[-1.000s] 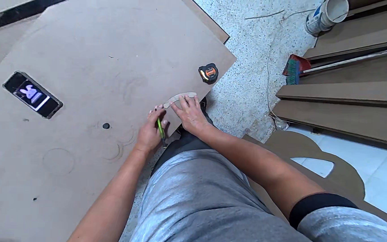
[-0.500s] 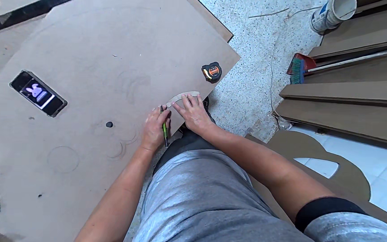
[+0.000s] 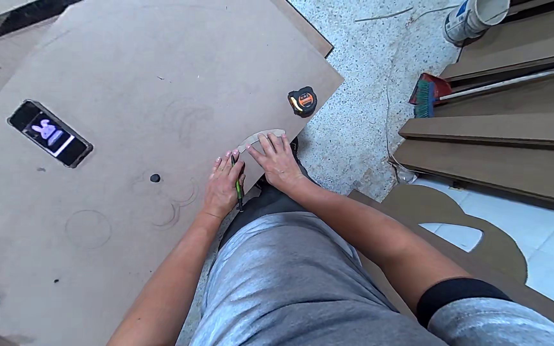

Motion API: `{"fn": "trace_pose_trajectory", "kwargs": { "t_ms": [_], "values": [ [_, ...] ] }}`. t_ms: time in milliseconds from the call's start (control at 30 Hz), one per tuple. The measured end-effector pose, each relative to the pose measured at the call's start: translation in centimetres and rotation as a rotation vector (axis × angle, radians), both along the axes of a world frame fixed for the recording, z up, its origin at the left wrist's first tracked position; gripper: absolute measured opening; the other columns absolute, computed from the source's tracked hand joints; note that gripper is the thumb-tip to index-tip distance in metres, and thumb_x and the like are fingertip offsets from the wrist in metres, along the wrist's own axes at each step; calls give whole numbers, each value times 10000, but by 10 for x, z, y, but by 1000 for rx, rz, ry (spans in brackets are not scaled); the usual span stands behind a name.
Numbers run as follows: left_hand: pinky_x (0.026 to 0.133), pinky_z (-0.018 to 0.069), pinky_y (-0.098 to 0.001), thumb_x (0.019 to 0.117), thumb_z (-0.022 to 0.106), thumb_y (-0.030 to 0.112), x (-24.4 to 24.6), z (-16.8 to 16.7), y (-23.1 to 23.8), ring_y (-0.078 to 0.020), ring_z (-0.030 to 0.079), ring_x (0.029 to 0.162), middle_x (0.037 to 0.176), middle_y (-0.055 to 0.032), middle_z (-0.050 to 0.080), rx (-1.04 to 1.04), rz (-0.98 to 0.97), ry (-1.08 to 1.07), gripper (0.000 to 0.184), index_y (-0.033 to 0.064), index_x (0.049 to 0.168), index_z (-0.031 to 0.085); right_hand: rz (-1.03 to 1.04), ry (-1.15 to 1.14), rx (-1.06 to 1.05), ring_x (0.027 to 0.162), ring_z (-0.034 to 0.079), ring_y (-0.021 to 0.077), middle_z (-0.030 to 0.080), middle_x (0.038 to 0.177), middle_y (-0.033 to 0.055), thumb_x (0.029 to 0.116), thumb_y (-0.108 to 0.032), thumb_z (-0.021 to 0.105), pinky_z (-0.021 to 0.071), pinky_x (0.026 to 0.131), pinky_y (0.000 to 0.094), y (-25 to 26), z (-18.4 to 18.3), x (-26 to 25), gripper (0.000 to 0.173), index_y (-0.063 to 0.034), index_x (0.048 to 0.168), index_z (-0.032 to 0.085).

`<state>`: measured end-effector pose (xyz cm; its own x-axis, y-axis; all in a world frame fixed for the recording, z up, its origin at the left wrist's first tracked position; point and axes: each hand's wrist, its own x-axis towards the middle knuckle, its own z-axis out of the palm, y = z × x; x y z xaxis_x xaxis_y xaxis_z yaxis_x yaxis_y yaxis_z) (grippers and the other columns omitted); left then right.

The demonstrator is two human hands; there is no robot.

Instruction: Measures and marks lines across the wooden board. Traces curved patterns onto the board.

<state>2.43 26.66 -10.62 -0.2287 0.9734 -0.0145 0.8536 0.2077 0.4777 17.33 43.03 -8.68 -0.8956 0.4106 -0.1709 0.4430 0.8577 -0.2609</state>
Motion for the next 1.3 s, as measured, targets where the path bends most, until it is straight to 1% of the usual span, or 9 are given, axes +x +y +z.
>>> {"fn": "trace_pose_trajectory", "kwargs": {
  "t_ms": [333, 467, 533, 600, 667, 800, 900, 1033, 1300],
  "values": [
    [1262, 263, -506, 1097, 424, 284, -1, 1, 1, -294, 347, 1533, 1621, -127, 423, -25, -15, 14, 386, 74, 1363, 609, 3, -46, -16, 1528, 289, 412, 352, 1639, 179, 947, -66, 566, 174, 1209, 704, 0, 4, -3, 717, -340, 1589, 404],
    [1273, 250, -488, 1079, 478, 269, -2, 12, 3, -271, 357, 1529, 1600, -101, 460, -48, 57, -128, 387, 87, 1397, 603, 24, -95, -54, 1527, 277, 441, 345, 1634, 212, 944, -62, 577, 178, 1204, 713, 3, 10, -6, 733, -311, 1603, 376],
    [1252, 317, -474, 1081, 476, 282, -5, 30, 8, -217, 431, 1486, 1563, -55, 513, -90, 177, -301, 411, 119, 1445, 574, 30, -93, -56, 1529, 272, 436, 329, 1645, 203, 936, -59, 587, 171, 1201, 722, 2, 9, -6, 752, -303, 1612, 363],
    [1124, 482, -497, 1093, 422, 346, -13, 41, 11, -193, 589, 1343, 1478, -45, 597, -69, 283, -435, 467, 149, 1507, 510, 27, -66, -49, 1525, 287, 422, 346, 1645, 169, 925, -45, 599, 178, 1197, 724, 1, 6, -4, 762, -295, 1609, 374],
    [1094, 529, -453, 1110, 372, 355, -25, 46, 15, -177, 654, 1253, 1368, -88, 670, 18, 335, -559, 501, 72, 1510, 475, 31, -60, -44, 1525, 290, 417, 350, 1647, 153, 928, -47, 597, 172, 1196, 727, 1, 4, -3, 765, -296, 1613, 364],
    [877, 572, -397, 1108, 392, 390, -47, 60, 41, -143, 696, 903, 1013, -77, 738, -70, 513, -607, 461, 104, 1321, 684, 37, -73, -88, 1511, 307, 446, 359, 1638, 175, 943, -59, 596, 163, 1186, 749, 3, 8, -6, 750, -282, 1617, 354],
    [739, 570, -324, 1061, 565, 284, -55, 54, 57, -100, 664, 752, 884, -28, 726, -106, 533, -663, 263, 103, 1152, 733, 26, -67, -111, 1507, 311, 454, 383, 1623, 176, 949, -28, 588, 177, 1186, 751, 3, 10, -6, 730, -279, 1603, 382],
    [684, 581, -309, 1013, 633, 208, -50, 44, 60, -103, 676, 702, 819, -19, 722, -59, 575, -700, 146, 87, 1040, 710, 30, -72, -122, 1507, 310, 455, 383, 1624, 170, 936, -5, 598, 180, 1183, 753, 5, 11, -7, 758, -309, 1598, 387],
    [659, 579, -294, 1021, 625, 223, -37, 47, 64, -78, 670, 683, 807, -13, 715, -88, 566, -599, 157, 91, 1049, 705, 42, -126, -140, 1511, 297, 458, 363, 1632, 175, 928, -18, 615, 160, 1179, 764, 6, 14, -10, 779, -305, 1606, 362]
  ]
}}
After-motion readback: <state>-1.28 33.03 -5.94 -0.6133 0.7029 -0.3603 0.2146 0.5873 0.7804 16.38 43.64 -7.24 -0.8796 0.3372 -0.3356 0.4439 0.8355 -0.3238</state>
